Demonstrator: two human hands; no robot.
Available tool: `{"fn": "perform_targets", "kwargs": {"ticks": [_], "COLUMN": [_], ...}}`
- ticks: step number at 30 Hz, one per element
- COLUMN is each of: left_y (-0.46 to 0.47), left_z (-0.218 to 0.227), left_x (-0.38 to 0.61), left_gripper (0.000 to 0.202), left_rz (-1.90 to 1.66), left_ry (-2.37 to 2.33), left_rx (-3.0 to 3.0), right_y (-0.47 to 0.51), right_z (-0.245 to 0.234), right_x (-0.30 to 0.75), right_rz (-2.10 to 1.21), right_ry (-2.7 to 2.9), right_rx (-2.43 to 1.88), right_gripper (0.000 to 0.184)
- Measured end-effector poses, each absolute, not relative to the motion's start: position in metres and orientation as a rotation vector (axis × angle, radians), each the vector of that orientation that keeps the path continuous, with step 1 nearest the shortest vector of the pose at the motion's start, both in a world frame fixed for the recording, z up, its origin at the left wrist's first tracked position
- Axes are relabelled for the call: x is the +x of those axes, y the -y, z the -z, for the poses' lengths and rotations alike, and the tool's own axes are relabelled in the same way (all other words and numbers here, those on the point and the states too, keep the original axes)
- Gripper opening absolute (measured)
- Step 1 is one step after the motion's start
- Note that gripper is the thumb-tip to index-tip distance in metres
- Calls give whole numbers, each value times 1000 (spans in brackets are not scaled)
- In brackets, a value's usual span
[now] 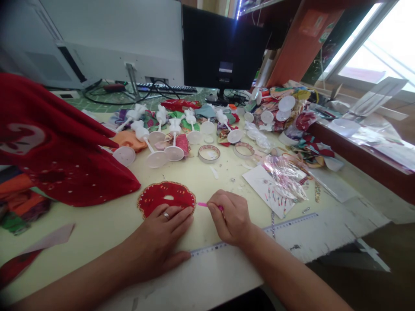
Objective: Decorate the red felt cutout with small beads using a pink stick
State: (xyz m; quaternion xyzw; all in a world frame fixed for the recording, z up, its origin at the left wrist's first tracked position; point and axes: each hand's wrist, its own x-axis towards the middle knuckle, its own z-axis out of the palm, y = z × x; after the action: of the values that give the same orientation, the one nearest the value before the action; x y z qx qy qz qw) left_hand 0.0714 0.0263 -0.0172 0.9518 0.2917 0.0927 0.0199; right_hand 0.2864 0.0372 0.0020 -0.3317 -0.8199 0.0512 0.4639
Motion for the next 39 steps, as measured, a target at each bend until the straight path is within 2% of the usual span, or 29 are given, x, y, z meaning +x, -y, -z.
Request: {"fn": "perform_targets", "kwargs": {"ticks": [7,16,39], "left_y": [-26,-24,-27], "left_z": [18,21,23], "left_x": [71,69,73], "left_gripper": [55,46,54], "left_rz": [-276,-426,-446], "left_ry": [-895,-870,-919], "left_rx": [2947,2955,2908], "right_y": [-36,-36,-36], "right_z": [-3,-5,-4], "right_x": [286,287,285], "right_rz": [-118,-85,-37], "right_ry": [2037,2011,2029], "right_rx": [-798,-814,-827], "right_gripper": [14,14,11]}}
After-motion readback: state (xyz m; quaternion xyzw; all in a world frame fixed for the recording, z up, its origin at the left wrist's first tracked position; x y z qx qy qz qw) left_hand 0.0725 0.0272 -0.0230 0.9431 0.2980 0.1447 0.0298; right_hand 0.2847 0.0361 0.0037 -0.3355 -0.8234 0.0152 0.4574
